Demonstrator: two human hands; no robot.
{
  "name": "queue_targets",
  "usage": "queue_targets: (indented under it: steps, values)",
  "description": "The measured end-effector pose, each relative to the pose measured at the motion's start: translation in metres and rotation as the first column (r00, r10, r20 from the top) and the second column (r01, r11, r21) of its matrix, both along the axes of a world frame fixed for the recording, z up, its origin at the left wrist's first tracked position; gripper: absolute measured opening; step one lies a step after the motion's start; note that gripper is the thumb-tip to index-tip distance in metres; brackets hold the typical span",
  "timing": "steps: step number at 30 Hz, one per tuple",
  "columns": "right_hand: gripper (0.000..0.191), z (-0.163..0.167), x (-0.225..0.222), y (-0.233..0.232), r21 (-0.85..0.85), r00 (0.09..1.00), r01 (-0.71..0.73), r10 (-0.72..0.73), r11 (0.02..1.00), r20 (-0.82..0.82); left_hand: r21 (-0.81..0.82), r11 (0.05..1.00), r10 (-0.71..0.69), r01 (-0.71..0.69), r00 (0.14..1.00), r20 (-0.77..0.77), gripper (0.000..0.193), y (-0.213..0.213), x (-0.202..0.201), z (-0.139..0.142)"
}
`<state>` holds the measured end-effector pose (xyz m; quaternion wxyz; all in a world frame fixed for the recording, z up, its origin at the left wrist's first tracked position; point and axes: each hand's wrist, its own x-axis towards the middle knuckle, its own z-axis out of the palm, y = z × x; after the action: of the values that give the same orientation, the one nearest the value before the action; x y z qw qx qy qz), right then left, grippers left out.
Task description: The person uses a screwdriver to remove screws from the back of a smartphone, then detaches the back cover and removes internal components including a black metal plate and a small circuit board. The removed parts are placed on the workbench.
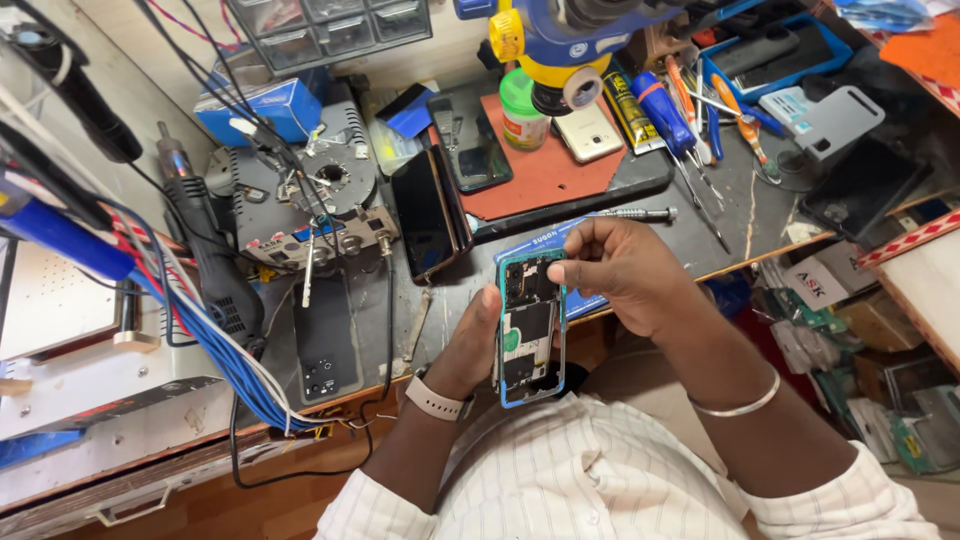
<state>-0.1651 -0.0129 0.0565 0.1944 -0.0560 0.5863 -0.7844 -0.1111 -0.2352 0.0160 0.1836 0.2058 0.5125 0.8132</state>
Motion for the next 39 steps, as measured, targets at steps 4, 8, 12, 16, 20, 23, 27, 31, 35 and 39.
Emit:
queue_targets:
  steps: [4,8,12,16,20,23,27,31,35,39]
  values:
    - [0.024,0.0,-0.001,0.006,-0.08,0.993,-0.038,0.047,0.996,0.112,0.004,1.0,-0.029,0.029,0.999,0.039,0.088,0.002,0.0,0.004]
    - [0.025,0.001,0.003,0.005,-0.119,0.996,-0.05,0.058,0.992,0.063,0.038,0.998,-0.047,0.045,0.997,0.065,0.09,0.003,0.0,0.006]
    - [0.026,0.003,0.004,0.003,-0.164,0.995,-0.069,0.081,0.984,0.064,0.053,0.996,-0.072,0.067,0.993,0.094,0.092,0.0,0.0,0.004]
    - [0.026,0.002,0.002,0.004,-0.193,0.993,-0.101,0.109,0.976,0.034,0.06,0.996,-0.078,0.073,0.993,0.094,0.09,0.0,0.0,0.001]
    - [0.026,-0.003,0.0,0.007,-0.175,0.993,-0.113,0.116,0.978,0.01,0.037,0.997,-0.075,0.073,0.994,0.078,0.091,0.0,-0.001,-0.001]
    - [0.026,-0.006,-0.003,0.009,-0.162,0.99,-0.138,0.131,0.977,-0.048,0.016,0.997,-0.081,0.081,0.995,0.056,0.091,0.0,-0.003,-0.004]
    - [0.024,0.001,-0.008,0.012,-0.009,0.971,-0.203,0.2,0.979,-0.132,0.004,0.996,-0.087,0.087,0.993,0.075,0.089,-0.001,-0.004,-0.005]
    - [0.022,0.027,-0.005,0.013,0.394,0.93,-0.117,0.24,0.912,-0.278,-0.003,0.997,-0.08,0.081,0.993,0.092,0.084,-0.001,-0.005,-0.004]
    - [0.018,0.048,0.016,0.004,0.573,0.783,0.257,0.18,0.778,-0.595,-0.034,0.997,-0.074,0.076,0.996,0.049,0.084,-0.001,-0.007,-0.004]
    - [0.014,0.052,0.027,-0.011,0.442,0.565,0.443,0.14,0.78,-0.813,-0.015,0.997,-0.077,0.078,0.994,0.08,0.083,0.0,-0.006,-0.003]
